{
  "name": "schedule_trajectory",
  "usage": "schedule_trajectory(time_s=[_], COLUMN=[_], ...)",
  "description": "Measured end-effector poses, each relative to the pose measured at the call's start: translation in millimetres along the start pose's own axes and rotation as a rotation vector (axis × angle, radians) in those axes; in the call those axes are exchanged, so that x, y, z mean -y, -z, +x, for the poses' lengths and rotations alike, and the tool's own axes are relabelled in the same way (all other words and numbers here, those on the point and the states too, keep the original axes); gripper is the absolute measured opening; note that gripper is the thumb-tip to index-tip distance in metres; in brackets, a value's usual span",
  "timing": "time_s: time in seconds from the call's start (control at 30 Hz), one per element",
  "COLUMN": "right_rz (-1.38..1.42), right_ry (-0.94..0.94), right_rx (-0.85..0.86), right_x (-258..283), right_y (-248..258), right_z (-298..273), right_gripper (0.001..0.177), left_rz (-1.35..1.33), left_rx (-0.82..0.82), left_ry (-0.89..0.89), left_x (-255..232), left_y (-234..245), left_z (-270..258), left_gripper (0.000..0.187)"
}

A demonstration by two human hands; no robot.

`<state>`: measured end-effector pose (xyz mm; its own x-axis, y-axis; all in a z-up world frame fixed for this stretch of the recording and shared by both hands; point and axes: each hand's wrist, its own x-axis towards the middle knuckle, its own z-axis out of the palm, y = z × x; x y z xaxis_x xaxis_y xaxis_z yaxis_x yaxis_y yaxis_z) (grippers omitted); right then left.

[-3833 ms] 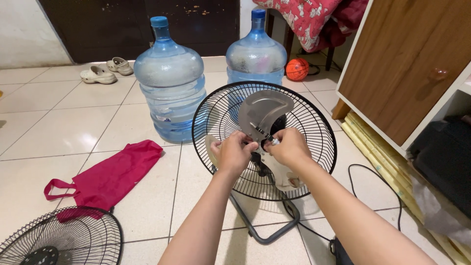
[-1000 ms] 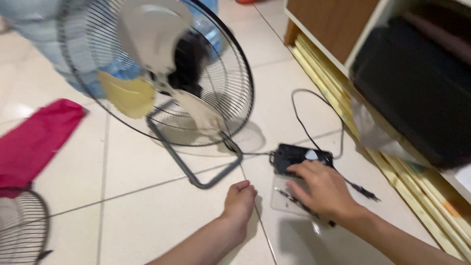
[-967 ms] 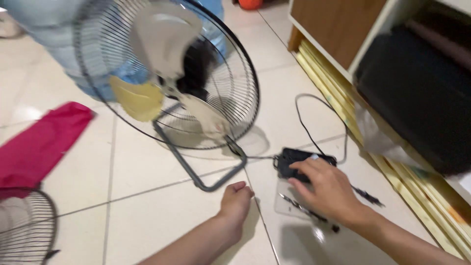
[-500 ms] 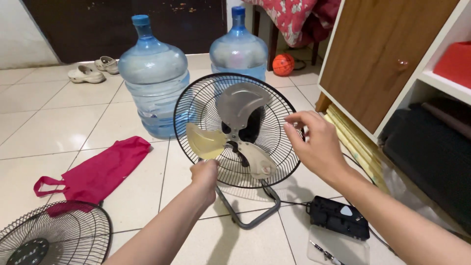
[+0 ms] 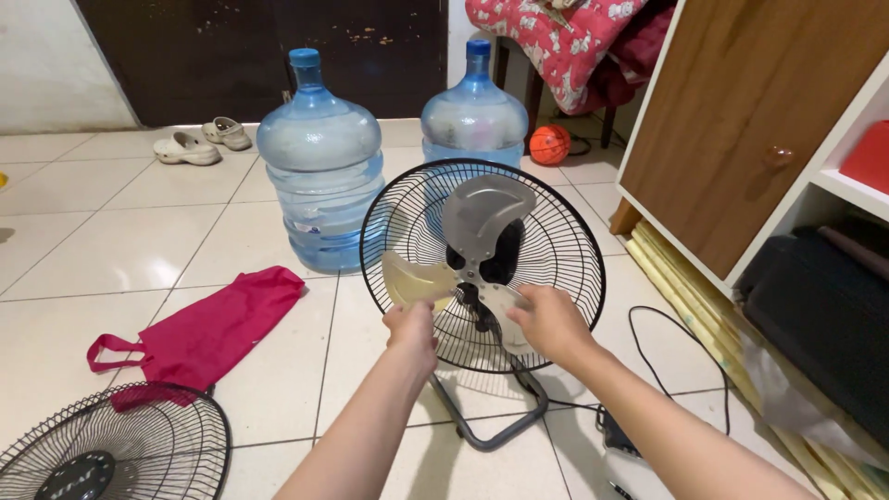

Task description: The person assembles a table fan by attaching the motor housing, fan blades, and front grille. They use a screwdriver to secure the blades and then reattach the protective cage.

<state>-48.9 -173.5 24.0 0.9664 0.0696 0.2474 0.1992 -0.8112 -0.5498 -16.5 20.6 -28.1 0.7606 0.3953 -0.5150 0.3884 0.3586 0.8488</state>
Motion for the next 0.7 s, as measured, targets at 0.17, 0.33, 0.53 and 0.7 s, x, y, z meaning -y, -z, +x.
schedule_trajectory(time_s=[0.17,0.33,0.53,0.7], right_rz=[0.063,0.098,0.093,0.118], right_ry=[-0.087,-0.115,-0.076,-0.053], right_rx=[-0.020,-0.021,-0.031,-0.043], right_x=[-2,3,4,6], right_y=[-3,-1,-1,0], right_z=[0,-6,-13,-16], right_gripper=[0.014,0.012,0.012,0.012], left_rz=[0.051,0.300,0.538,0.630], left_rx=[-0.096,-0.103,-0.161,-0.147], left_ry=[-0.066,-0.223,-0.412,-0.570], left_x=[-4,-14,-17,-12], left_y=[-4,-10,-12,-9], left_z=[-25,-50,-66,-62], left_gripper=[0.079,0.083,0.067,0.059])
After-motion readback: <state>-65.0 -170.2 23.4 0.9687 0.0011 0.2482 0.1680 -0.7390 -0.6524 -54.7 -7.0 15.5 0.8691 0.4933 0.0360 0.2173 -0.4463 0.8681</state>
